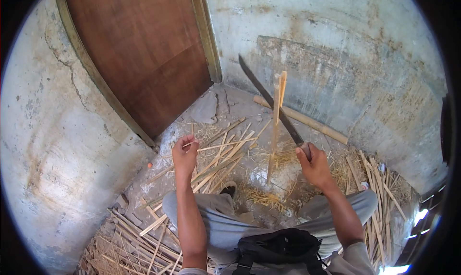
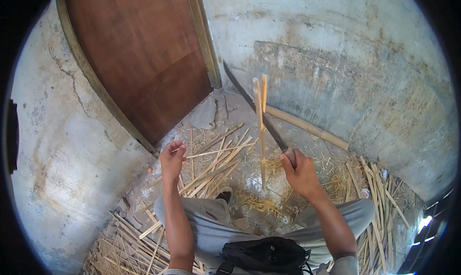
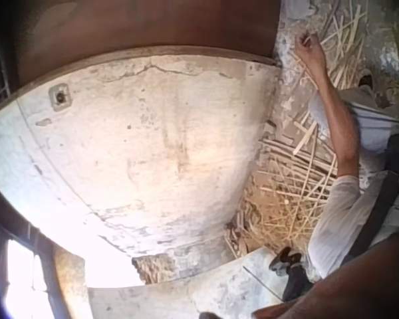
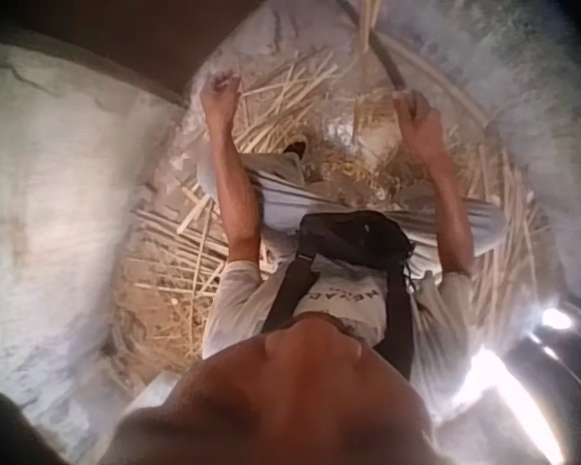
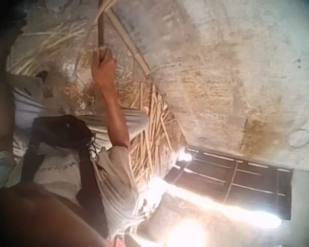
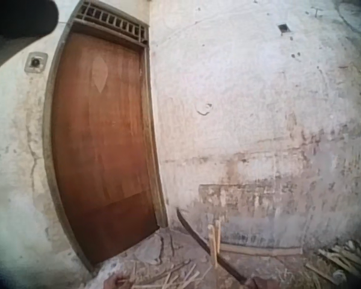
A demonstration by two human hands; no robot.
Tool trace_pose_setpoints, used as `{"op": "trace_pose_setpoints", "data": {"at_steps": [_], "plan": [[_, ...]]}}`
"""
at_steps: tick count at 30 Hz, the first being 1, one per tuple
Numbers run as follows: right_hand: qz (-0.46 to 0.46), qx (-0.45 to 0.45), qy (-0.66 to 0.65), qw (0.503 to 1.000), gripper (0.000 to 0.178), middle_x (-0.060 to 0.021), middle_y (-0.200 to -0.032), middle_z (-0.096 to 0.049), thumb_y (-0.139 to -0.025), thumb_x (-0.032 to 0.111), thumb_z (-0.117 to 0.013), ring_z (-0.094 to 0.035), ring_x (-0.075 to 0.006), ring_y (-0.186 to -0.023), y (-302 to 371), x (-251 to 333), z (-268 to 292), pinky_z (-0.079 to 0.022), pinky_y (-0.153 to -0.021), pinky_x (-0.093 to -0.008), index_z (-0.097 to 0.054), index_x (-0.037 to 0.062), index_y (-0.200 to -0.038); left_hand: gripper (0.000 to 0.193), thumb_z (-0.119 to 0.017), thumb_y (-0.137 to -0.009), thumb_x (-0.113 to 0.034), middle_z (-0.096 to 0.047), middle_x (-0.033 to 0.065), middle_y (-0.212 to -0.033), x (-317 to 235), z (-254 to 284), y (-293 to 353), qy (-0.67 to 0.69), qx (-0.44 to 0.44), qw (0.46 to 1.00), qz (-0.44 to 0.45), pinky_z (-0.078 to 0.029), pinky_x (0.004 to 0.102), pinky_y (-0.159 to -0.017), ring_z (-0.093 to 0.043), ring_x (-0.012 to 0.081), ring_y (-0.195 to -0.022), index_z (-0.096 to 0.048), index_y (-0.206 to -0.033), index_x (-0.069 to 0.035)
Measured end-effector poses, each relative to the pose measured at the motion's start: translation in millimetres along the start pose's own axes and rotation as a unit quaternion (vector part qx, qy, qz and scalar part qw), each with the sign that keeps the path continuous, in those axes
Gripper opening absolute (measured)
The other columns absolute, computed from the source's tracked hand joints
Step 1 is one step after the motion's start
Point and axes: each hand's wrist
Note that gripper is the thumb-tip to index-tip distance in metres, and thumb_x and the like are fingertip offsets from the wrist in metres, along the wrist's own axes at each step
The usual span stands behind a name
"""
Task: The person splits and shaves bamboo stalks into thin strips using a machete.
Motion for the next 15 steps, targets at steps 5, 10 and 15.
{"op": "trace_pose_setpoints", "data": {"at_steps": [5, 10, 15], "plan": [[-0.075, 0.056, -0.036, 0.995, 0.040, -0.0069, -0.052, -0.045, -0.093, 0.030, -0.064, -0.040, -0.0126, -0.048, -8, 16, 41, -0.033, -0.047, -0.0304, -0.053, -0.0019, -0.071, 0.029, -0.068, -0.086, -0.013, -0.066, 0.0105, -0.099, 0, 3, 0, -0.004, -0.010, 1.000, -0.014, -0.052, 0.0291, -0.075, -0.064, 0.0170, -0.088, -0.062, -0.109, 0.004], [-0.114, -0.030, -0.154, 0.981, 0.033, 0.0042, -0.057, -0.051, -0.094, 0.035, -0.062, -0.042, -0.0037, -0.043, -13, 82, 103, -0.031, -0.040, -0.0215, -0.064, 0.0035, -0.082, 0.029, -0.067, -0.087, -0.013, -0.066, 0.0123, -0.099, 9, 6, 0, -0.027, -0.023, 0.999, -0.033, -0.052, 0.0304, -0.078, -0.065, 0.0182, -0.088, -0.062, -0.108, 0.006], [0.000, -0.187, -0.110, 0.976, 0.044, 0.0041, -0.053, -0.045, -0.096, 0.045, -0.055, -0.037, -0.0029, -0.037, -25, 141, 166, -0.027, -0.036, -0.0190, -0.064, 0.0019, -0.092, 0.029, -0.067, -0.087, -0.013, -0.066, 0.0133, -0.100, 3, -2, -1, -0.042, -0.011, 0.998, -0.035, -0.052, 0.0309, -0.079, -0.065, 0.0190, -0.089, -0.062, -0.108, 0.006]]}}
Point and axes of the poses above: each hand's wrist, its own y-axis away from the middle knuckle, its own z-axis out of the back of the hand, x = y × z
